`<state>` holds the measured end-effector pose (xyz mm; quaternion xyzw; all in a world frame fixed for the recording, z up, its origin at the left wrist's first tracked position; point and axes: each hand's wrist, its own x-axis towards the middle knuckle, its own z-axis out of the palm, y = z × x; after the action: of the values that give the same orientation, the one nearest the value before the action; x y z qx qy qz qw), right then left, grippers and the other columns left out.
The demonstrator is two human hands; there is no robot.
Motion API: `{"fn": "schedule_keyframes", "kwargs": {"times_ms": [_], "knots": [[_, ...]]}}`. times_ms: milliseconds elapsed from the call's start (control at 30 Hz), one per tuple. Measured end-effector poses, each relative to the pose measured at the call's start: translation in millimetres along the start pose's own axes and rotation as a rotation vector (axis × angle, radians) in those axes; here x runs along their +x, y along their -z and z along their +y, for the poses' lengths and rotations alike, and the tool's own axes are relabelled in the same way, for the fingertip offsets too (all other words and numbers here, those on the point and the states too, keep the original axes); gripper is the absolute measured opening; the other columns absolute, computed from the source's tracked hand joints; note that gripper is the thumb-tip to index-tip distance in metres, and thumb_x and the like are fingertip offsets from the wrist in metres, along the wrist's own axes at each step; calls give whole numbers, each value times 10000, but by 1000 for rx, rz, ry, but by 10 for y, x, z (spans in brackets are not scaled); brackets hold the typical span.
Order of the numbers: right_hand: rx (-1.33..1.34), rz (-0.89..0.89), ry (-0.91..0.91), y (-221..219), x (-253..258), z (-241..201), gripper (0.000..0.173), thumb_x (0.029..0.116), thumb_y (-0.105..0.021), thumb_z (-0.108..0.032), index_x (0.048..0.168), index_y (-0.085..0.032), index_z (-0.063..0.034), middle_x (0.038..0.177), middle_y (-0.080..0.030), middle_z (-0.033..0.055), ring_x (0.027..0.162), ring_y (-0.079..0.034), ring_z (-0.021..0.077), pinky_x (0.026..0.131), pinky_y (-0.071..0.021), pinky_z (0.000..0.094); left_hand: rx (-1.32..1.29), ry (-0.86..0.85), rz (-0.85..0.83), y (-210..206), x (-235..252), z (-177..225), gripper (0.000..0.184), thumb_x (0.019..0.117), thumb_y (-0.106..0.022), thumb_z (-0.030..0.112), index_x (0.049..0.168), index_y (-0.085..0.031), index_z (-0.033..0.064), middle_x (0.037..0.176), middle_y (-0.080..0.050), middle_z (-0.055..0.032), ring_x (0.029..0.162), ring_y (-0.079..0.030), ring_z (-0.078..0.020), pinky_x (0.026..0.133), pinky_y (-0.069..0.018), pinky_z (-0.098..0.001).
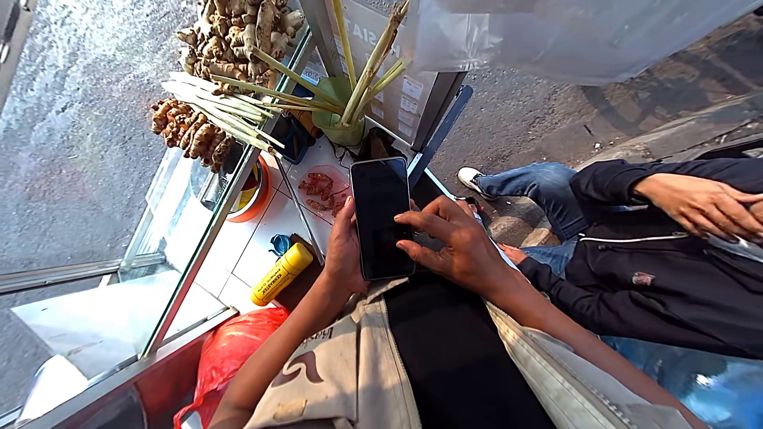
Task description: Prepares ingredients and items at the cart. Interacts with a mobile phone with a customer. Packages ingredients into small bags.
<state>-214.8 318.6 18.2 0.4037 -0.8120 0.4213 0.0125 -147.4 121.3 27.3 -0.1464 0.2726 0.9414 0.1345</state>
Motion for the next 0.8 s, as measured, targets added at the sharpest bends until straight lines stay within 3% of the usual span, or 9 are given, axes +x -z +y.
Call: {"fn": "schedule_keyframes", "kwargs": {"times_ms": [167, 333, 467, 533, 633, 700, 800], "knots": [[6, 40, 21, 16, -2, 1, 336, 964, -675, -340, 1204, -755, -119, 909, -603, 45, 826, -546, 155, 833, -416, 397, 10, -6, -18, 2, 11, -2, 608, 1040, -302, 647, 1299, -623, 200, 1197, -702, -96, 1072, -703, -221, 863, -605, -437], [10, 162, 30, 32, -29, -2, 195, 960, -639, -205, 1035, -771, -82, 855, -607, 43, 810, -550, 139, 801, -434, 336, 36, 2, -42, 10, 32, 10, 669, 1043, -243, 651, 1373, -581, 176, 1309, -652, -132, 1130, -679, -257, 891, -595, -453], [29, 156, -59, 40, -51, 33, 224, 988, -620, -253, 985, -749, -70, 854, -631, 39, 806, -574, 146, 800, -453, 374, 31, 1, -35, 4, 47, -5, 667, 1038, -260, 659, 1363, -588, 177, 1307, -654, -131, 1133, -677, -259, 894, -593, -456], [115, 106, -140, 42, -64, 63, 259, 1010, -595, -300, 1006, -721, -73, 878, -638, 13, 801, -588, 107, 782, -479, 359, 41, -13, -26, 6, 56, -26, 676, 1041, -245, 655, 1386, -574, 174, 1319, -646, -135, 1148, -668, -263, 909, -587, -460], [322, 54, -226, 35, -100, 111, 275, 1050, -535, -282, 1036, -678, -48, 922, -646, 8, 796, -621, 46, 718, -555, 228, 39, -43, 19, -26, 73, -60, 667, 1048, -234, 648, 1382, -575, 183, 1315, -654, -140, 1167, -666, -277, 923, -584, -470], [463, -6, -329, 21, -132, 135, 306, 1076, -464, -296, 1092, -662, -63, 892, -647, -3, 748, -630, 59, 673, -563, 242, 48, -57, 41, -27, 98, -78, 685, 1044, -208, 657, 1386, -570, 187, 1321, -649, -138, 1176, -658, -280, 932, -577, -480], [667, -110, -456, 24, -171, 159, 377, 1103, -369, -300, 1199, -667, -90, 940, -703, -5, 834, -688, 78, 767, -604, 283, 69, -75, 65, -37, 140, -112, 704, 1044, -171, 660, 1409, -552, 194, 1370, -620, -135, 1206, -639, -289, 949, -565, -492]]}}
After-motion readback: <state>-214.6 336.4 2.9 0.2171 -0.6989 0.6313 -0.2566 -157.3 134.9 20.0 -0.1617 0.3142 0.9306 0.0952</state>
